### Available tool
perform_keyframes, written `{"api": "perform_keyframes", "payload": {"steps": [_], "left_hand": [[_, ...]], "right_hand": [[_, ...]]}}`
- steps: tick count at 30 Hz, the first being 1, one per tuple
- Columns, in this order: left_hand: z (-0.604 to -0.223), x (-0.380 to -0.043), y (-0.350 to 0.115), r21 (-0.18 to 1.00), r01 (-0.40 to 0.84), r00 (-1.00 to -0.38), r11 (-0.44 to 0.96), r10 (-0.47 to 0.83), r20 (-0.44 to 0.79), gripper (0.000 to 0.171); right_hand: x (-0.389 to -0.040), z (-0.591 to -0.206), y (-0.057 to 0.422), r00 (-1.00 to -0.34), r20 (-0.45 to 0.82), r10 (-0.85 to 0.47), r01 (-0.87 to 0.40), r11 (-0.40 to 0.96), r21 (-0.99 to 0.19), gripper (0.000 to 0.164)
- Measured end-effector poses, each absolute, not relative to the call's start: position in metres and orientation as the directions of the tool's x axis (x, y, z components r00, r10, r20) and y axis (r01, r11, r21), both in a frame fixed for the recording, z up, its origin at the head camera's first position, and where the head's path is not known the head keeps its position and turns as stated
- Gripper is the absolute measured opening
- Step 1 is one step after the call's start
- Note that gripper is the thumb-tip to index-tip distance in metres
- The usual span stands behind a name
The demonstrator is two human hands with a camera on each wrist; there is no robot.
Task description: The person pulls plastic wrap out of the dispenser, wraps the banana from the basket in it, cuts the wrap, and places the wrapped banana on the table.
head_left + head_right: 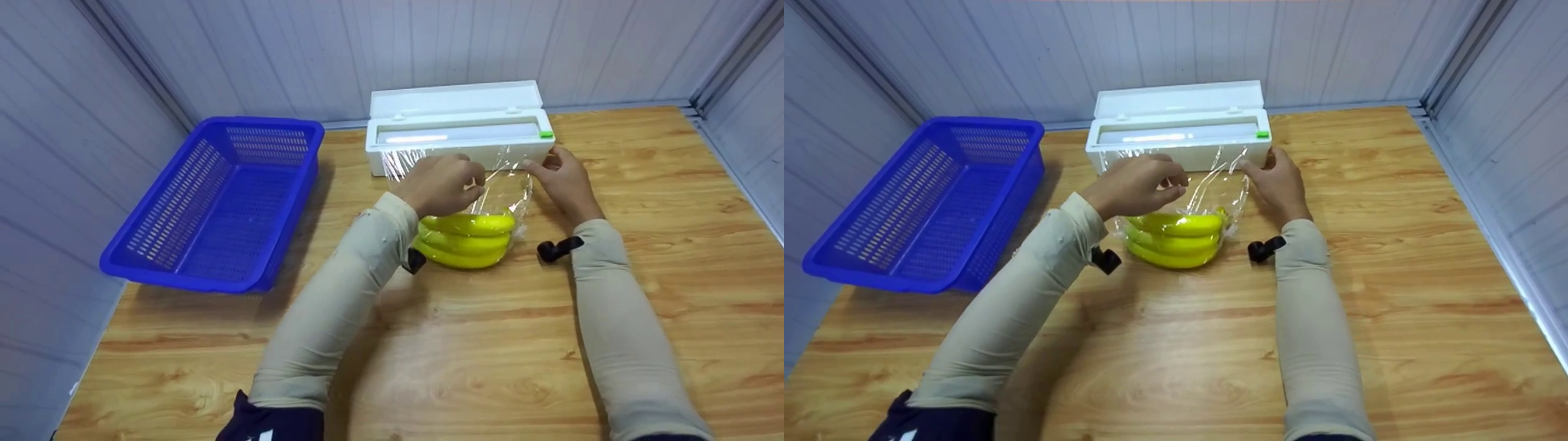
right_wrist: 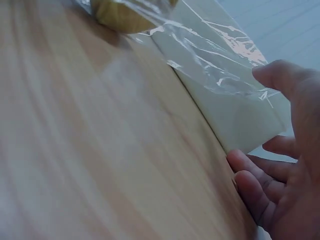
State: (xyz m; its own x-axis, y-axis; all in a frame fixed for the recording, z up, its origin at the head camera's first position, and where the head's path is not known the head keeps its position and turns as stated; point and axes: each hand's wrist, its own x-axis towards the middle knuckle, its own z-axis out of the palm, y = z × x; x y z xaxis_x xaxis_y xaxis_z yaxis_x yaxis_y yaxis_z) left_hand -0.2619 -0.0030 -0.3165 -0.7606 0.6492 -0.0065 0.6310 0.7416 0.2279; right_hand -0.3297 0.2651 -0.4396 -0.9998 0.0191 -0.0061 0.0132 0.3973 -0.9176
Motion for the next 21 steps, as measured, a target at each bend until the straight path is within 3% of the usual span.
{"api": "perform_keyframes", "payload": {"steps": [10, 21], "left_hand": [[-0.281, -0.280, -0.006, 0.222, 0.612, -0.768, 0.759, 0.637, -0.061, 0.024], [-0.290, -0.289, 0.022, 0.184, 0.646, -0.757, 0.741, 0.653, 0.026, 0.024]], "right_hand": [[-0.328, -0.442, 0.263, -0.998, 0.060, 0.028, -0.044, 0.396, -0.917, 0.074], [-0.326, -0.448, 0.261, -0.994, 0.105, 0.002, -0.093, 0.447, -0.890, 0.071]]}}
